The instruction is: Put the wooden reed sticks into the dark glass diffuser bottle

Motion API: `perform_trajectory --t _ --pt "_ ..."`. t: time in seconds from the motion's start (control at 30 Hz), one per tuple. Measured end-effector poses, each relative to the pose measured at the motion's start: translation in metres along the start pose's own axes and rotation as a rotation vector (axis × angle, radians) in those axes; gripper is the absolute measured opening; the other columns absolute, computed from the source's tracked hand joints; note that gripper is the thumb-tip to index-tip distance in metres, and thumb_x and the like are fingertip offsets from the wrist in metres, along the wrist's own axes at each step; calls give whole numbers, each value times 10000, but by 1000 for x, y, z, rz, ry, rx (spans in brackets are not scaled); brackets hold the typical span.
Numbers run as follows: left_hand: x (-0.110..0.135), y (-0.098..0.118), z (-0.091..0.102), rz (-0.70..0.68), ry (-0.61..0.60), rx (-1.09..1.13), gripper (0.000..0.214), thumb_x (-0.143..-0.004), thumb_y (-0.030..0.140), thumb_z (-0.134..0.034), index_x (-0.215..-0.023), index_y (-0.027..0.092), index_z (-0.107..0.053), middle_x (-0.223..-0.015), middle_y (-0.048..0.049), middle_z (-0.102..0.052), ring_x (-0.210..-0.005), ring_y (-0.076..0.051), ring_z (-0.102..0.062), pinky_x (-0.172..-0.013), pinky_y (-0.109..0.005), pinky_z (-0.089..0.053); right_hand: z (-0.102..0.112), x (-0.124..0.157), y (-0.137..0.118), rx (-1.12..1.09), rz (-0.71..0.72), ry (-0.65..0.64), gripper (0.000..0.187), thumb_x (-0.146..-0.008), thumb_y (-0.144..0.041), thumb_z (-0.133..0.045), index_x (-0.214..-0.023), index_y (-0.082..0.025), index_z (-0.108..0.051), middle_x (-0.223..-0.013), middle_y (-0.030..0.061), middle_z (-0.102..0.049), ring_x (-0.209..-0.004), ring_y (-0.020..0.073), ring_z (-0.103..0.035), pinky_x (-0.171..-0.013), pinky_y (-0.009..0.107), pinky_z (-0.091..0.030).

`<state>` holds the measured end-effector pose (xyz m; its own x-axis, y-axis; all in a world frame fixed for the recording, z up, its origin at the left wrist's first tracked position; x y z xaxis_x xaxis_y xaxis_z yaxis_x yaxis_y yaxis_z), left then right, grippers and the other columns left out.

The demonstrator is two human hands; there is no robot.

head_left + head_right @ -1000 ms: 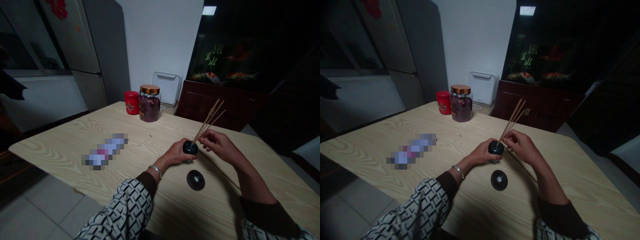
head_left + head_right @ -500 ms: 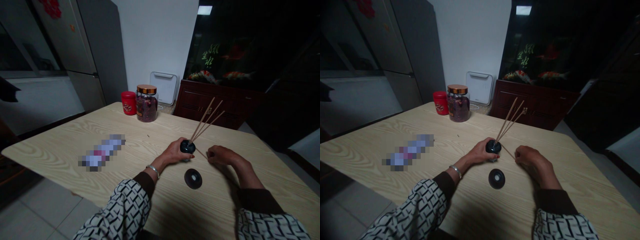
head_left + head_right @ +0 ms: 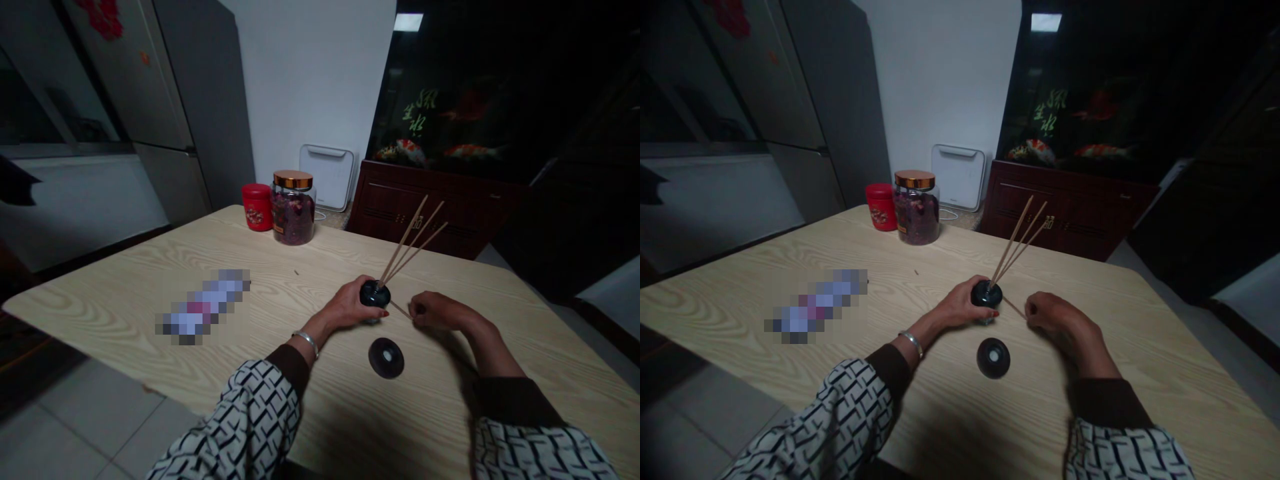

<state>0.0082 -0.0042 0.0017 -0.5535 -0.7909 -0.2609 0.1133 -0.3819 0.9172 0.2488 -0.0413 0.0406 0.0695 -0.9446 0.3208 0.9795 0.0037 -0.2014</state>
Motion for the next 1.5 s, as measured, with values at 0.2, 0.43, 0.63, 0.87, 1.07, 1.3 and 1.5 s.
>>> perform_trajectory --t 0.2,0.43,0.63,0.87,1.07,1.3,1.5 --pt "-1 -3 1 10 -1 -21 747 -606 420 -871 -1246 176 -574 -1083 -83 -683 -972 -223 -632 -854 -350 -510 39 36 20 -464 163 48 197 -771 -373 -666 -751 -179 -636 -702 14 -621 -638 140 -539 -589 262 -417" --pt "-1 -4 1 11 -7 5 730 -616 402 -865 -1247 183 -570 -1076 -83 -683 -964 -221 -634 -850 -356 -514 87 84 23 -1188 191 934 206 -656 -315 -831 -767 -227 -682 -810 28 -654 -700 143 -611 -518 240 -467" --pt "0 1 1 12 -8 6 714 -619 398 -862 -1234 174 -575 -1062 -76 -687 -944 -212 -635 -841 -348 -515 83 74 -54 -1332 401 1110 164 -683 -229 -811 -756 -213 -665 -775 9 -678 -664 140 -658 -499 223 -543" --pt "0 3 2 27 0 -23 746 -600 417 -873 -1245 179 -584 -1077 -76 -687 -973 -228 -638 -871 -356 -523 64 53 -72 -1159 391 1024 184 -737 -290 -795 -820 -218 -647 -768 -15 -656 -688 134 -653 -569 255 -592" --pt "0 1 1 22 12 -11 730 -602 417 -871 -1231 182 -586 -1051 -62 -685 -951 -211 -633 -849 -334 -517 49 37 -77 -1072 347 840 256 -729 -370 -788 -809 -195 -620 -770 -3 -653 -681 134 -638 -571 258 -575" --pt "0 2 1 19 9 -29 731 -615 430 -858 -1242 180 -577 -1060 -63 -682 -964 -222 -628 -840 -340 -508 36 25 -72 -763 340 477 309 -799 -477 -675 -844 -176 -617 -759 18 -624 -646 144 -597 -551 267 -515" --pt "2 6 2 42 13 -22 746 -596 408 -867 -1244 167 -584 -1066 -89 -683 -978 -251 -632 -871 -388 -511 34 25 -22 -70 85 187 119 -799 -279 -606 -808 -187 -680 -805 61 -697 -701 169 -614 -616 279 -430"
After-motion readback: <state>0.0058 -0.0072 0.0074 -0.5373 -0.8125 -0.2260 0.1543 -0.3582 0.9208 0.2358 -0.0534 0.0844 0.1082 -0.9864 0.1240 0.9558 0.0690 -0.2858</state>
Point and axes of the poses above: each hand's wrist, its own x-axis away from the middle knuckle, its own z-axis out of the back of the hand, y = z × x, the point moved 1 cm from there along -x, towards the middle knuckle
